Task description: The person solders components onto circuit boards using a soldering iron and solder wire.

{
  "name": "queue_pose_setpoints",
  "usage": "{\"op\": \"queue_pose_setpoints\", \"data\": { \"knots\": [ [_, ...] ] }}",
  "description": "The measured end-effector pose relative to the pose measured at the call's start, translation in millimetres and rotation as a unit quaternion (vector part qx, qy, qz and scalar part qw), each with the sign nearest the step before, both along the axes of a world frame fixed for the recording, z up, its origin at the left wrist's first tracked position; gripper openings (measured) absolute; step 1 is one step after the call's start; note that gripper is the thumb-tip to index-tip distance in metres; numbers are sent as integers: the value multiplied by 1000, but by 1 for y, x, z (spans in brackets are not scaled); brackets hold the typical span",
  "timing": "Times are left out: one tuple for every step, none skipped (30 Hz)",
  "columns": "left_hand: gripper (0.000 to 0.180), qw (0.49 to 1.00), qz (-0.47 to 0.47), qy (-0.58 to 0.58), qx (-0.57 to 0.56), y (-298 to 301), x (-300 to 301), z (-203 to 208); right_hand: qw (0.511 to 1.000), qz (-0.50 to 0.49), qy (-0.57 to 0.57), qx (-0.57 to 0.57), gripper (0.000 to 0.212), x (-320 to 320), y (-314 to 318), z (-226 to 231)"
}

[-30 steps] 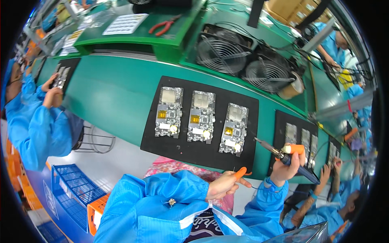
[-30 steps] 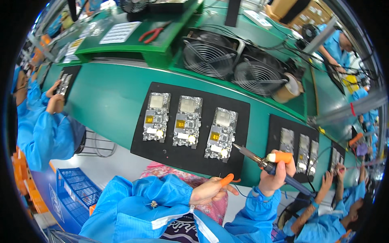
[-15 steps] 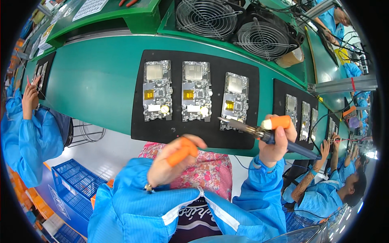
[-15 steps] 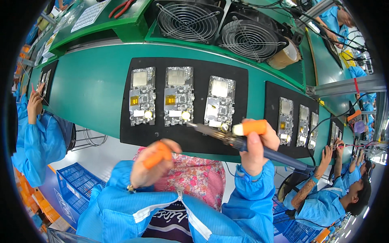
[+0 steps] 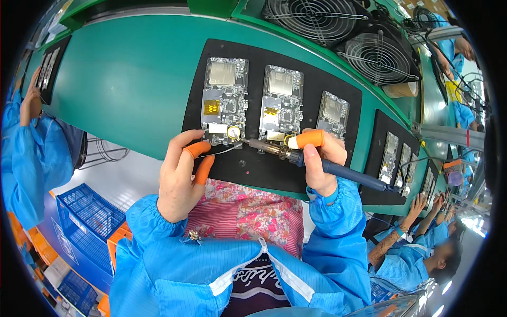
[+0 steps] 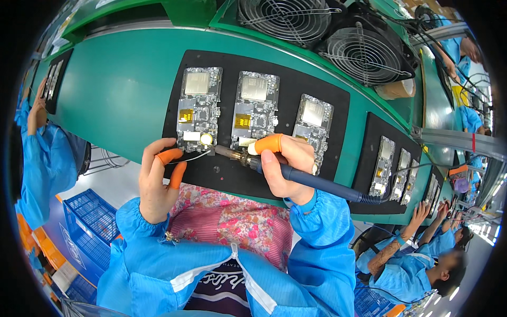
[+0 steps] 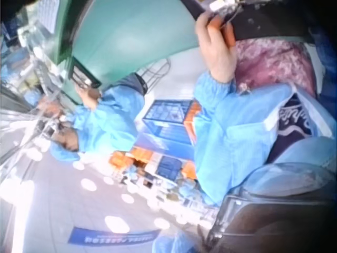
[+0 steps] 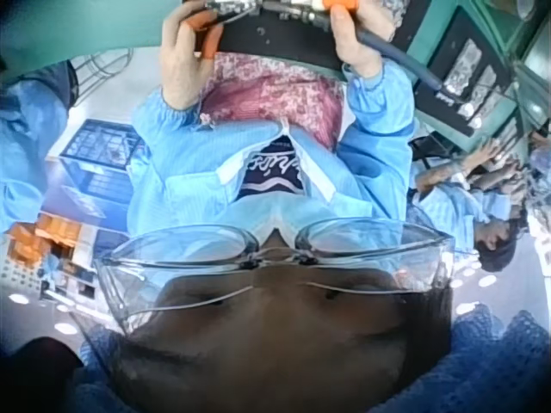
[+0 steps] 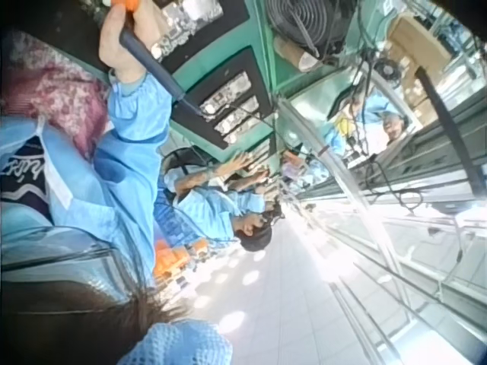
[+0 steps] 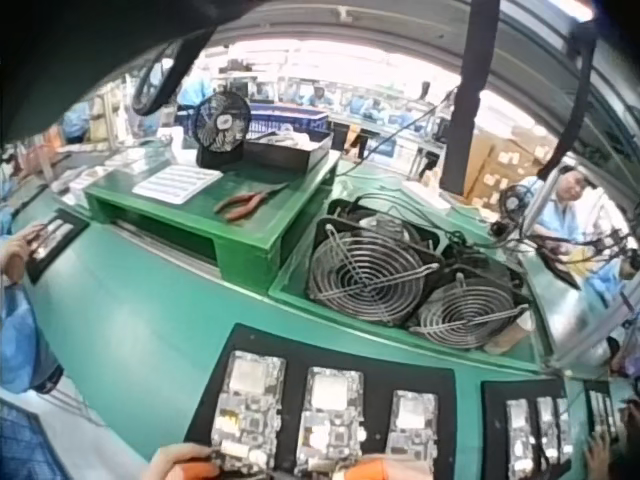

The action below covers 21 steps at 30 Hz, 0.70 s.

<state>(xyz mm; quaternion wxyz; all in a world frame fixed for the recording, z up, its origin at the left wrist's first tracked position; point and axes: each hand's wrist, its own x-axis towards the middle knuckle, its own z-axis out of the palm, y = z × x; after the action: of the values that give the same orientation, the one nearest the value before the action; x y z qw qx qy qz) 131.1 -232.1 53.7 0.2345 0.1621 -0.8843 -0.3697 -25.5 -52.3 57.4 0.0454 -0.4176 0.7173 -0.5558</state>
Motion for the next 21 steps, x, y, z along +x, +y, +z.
{"op": "queue_pose_setpoints", "data": {
  "knots": [
    [18, 1000, 0, 8, -20, -1, 1, -6, 1000, 6, 4, -2, 10, 0, -2, -2],
    [18, 1000, 1, 6, -15, -1, 2, -8, 1000, 10, 10, -5, 9, 0, -2, -3],
    [19, 999, -4, 0, -32, -1, 3, -9, 1000, 12, 7, 0, 9, -1, -3, -2],
    [19, 999, -10, -6, -50, -1, 3, -11, 1000, 16, 22, -7, 8, -1, -5, -1],
    [19, 999, -9, -8, -47, -1, 2, -10, 999, 20, 36, -14, 8, -1, -6, -1],
    [19, 996, -9, 0, -86, -3, 0, -9, 999, 20, 35, -11, 8, -1, -6, 0],
    [20, 992, -9, 9, -125, -4, -1, -7, 999, 27, 29, -8, 7, -1, -6, 0],
    [20, 992, -8, 7, -123, -3, -1, -7, 999, 34, 24, -6, 7, -1, -6, 0],
    [20, 991, -4, 2, -132, -2, -1, -8, 999, 35, 22, -4, 7, -1, -6, 0],
    [20, 990, 0, -4, -142, -1, -2, -8, 999, 45, 20, 5, 7, -2, -6, 0],
    [20, 990, 0, -4, -140, -1, -2, -8, 998, 55, 18, 14, 7, -2, -6, 0],
    [20, 990, -2, -7, -144, -1, -2, -8, 998, 55, 17, 15, 7, -2, -6, -1],
    [20, 989, -4, -9, -148, 0, -2, -8, 998, 53, 26, 11, 7, -2, -6, -2],
    [20, 989, -4, -9, -147, 0, -2, -8, 998, 50, 35, 7, 7, -2, -6, -4],
    [20, 989, -4, -10, -146, 0, -2, -9, 998, 50, 34, 8, 7, -2, -7, -4],
    [20, 989, -4, -11, -145, 0, -2, -9, 998, 55, 33, 14, 7, -2, -8, -4],
    [20, 990, -6, -11, -144, 0, -2, -8, 997, 59, 33, 21, 7, -2, -8, -3],
    [20, 990, -7, -12, -141, 1, -2, -8, 998, 58, 33, 21, 7, -1, -8, -4],
    [20, 990, -9, -13, -139, 1, -2, -7, 998, 58, 34, 18, 7, -1, -8, -4],
    [20, 990, -9, -13, -138, 1, -2, -8, 998, 60, 34, 14, 7, -1, -7, -4],
    [20, 990, -8, -13, -138, 1, -1, -8, 998, 59, 34, 14, 7, -1, -7, -5]
  ]
}}
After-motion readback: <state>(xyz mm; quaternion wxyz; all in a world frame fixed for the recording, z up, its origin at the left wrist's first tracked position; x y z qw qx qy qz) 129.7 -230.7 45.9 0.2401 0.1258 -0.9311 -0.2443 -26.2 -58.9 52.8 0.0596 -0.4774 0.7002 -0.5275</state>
